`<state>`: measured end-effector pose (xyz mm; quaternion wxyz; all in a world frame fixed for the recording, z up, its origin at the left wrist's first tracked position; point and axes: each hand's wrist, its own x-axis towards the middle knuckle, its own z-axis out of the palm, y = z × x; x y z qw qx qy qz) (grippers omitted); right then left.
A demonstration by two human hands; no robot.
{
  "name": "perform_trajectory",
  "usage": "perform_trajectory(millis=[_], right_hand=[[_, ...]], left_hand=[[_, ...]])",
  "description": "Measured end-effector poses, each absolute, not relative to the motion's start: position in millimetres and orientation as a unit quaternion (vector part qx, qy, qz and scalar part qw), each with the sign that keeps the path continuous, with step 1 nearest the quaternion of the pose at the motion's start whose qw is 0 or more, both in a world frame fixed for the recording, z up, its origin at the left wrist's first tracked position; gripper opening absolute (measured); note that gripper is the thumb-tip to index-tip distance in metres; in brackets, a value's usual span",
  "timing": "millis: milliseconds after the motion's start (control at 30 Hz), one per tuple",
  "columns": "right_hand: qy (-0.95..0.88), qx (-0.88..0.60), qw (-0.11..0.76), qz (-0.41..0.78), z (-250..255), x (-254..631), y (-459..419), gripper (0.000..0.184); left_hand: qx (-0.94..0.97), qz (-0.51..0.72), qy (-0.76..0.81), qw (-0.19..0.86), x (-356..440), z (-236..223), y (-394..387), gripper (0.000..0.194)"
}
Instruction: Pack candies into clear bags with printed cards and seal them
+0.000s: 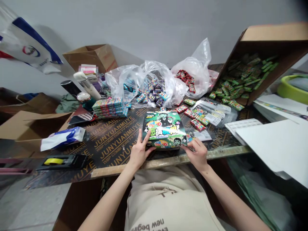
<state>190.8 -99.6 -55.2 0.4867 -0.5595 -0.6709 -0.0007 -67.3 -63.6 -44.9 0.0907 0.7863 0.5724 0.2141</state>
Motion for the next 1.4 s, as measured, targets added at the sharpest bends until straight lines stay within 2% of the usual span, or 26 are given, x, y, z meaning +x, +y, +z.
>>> perform_trajectory(millis=[167,300,500,600,667,700,800,900,967,1167,1267,1400], right_hand=[[-0.672,-0.583,0.456,0.032,-52,192,-100,0.029],[-0.677,-0.586,0.444,0.035,-75,189,-96,0.034],[-0.663,-0.599,0.449,0.021,-104,185,-89,0.037],[-0.687,-0.618,0.382,-0.009,-96,194,-84,0.035],[-0.703,-0.626,0.336,-0.037,-81,202,-81,0.031],[-0.710,-0.624,0.322,-0.050,-71,205,-79,0.034],[-0.773,-0.572,0.267,-0.066,-38,205,-73,0.060],[-0.864,-0.474,0.163,-0.046,-17,198,-61,0.068],[-0.893,-0.431,0.128,-0.031,-17,193,-53,0.071],[-0.893,-0.425,0.148,-0.017,-47,194,-53,0.060],[-0.870,-0.463,0.168,-0.001,-45,194,-54,0.060],[-0.843,-0.495,0.208,0.015,-37,186,-54,0.064]], left_hand=[[0.795,0.242,0.543,0.121,-67,-49,-60,0.070],[0.795,0.248,0.537,0.136,-69,-52,-62,0.060],[0.780,0.293,0.529,0.157,-68,-66,-69,0.057],[0.782,0.288,0.530,0.155,-66,-62,-75,0.055],[0.776,0.262,0.559,0.133,-64,-49,-77,0.061],[0.773,0.247,0.574,0.110,-63,-41,-75,0.069],[0.811,0.196,0.551,0.026,-58,-14,-64,0.094],[0.895,0.109,0.432,0.005,-51,-3,-47,0.090],[0.920,0.068,0.385,0.022,-48,-6,-40,0.084],[0.920,0.063,0.384,0.046,-52,-20,-39,0.068],[0.918,0.060,0.381,0.090,-56,-13,-37,0.067],[0.886,0.114,0.443,0.076,-54,-7,-36,0.070]])
